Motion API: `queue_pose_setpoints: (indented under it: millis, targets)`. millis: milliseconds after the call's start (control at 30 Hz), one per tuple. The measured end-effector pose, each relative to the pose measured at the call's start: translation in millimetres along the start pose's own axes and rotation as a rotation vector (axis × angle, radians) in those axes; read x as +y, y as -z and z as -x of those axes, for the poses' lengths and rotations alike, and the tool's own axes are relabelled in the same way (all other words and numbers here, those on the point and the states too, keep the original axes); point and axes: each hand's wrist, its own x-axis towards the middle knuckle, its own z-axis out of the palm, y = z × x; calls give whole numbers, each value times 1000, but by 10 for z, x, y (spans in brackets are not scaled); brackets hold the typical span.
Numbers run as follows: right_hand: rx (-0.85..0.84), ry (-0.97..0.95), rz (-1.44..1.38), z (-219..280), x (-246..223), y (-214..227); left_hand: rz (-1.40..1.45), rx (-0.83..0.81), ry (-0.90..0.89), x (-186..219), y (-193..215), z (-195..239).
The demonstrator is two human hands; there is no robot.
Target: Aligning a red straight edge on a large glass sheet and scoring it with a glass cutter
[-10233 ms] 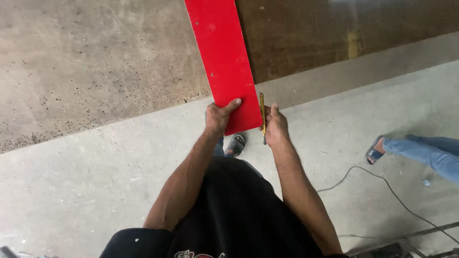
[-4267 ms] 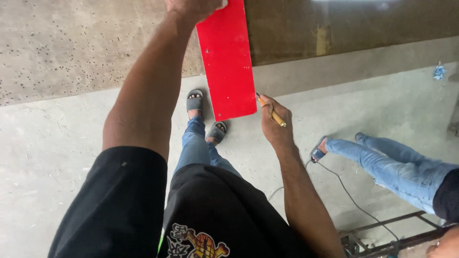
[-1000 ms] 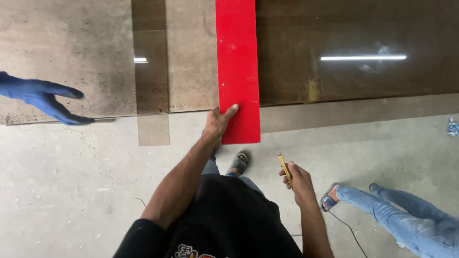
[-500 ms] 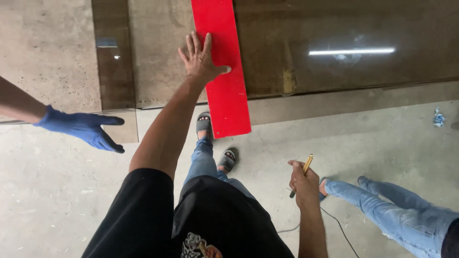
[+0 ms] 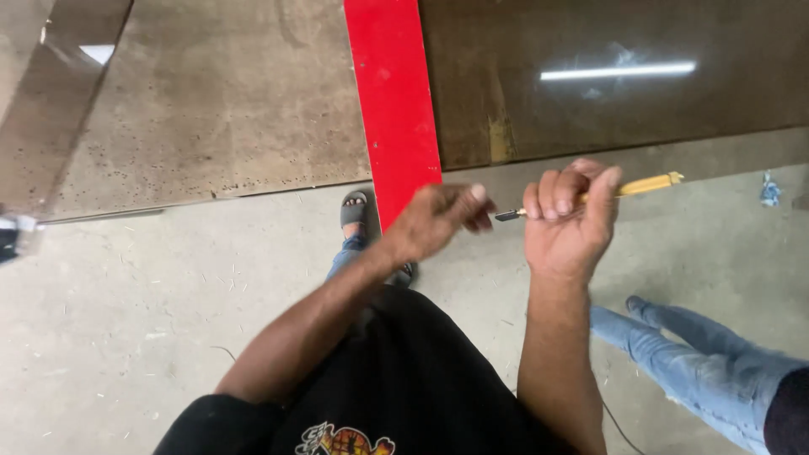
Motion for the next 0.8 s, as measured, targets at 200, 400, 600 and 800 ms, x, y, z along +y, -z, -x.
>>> queue_pose_setpoints:
  millis: [200,400,600,800]
  targets:
    - [-39,68,27,5,-87,-88,405,-40,-24,123,-125,94]
    - [-168,-68,509,109,-133,-114,357,88,-145,-170,-10,-227]
    - [-223,-253,502,-60,-29,-24,367,75,-114,-209,164,-442]
    - [-55,-435,400,-680,319,15,-69,328,-232,-587,1067,-990]
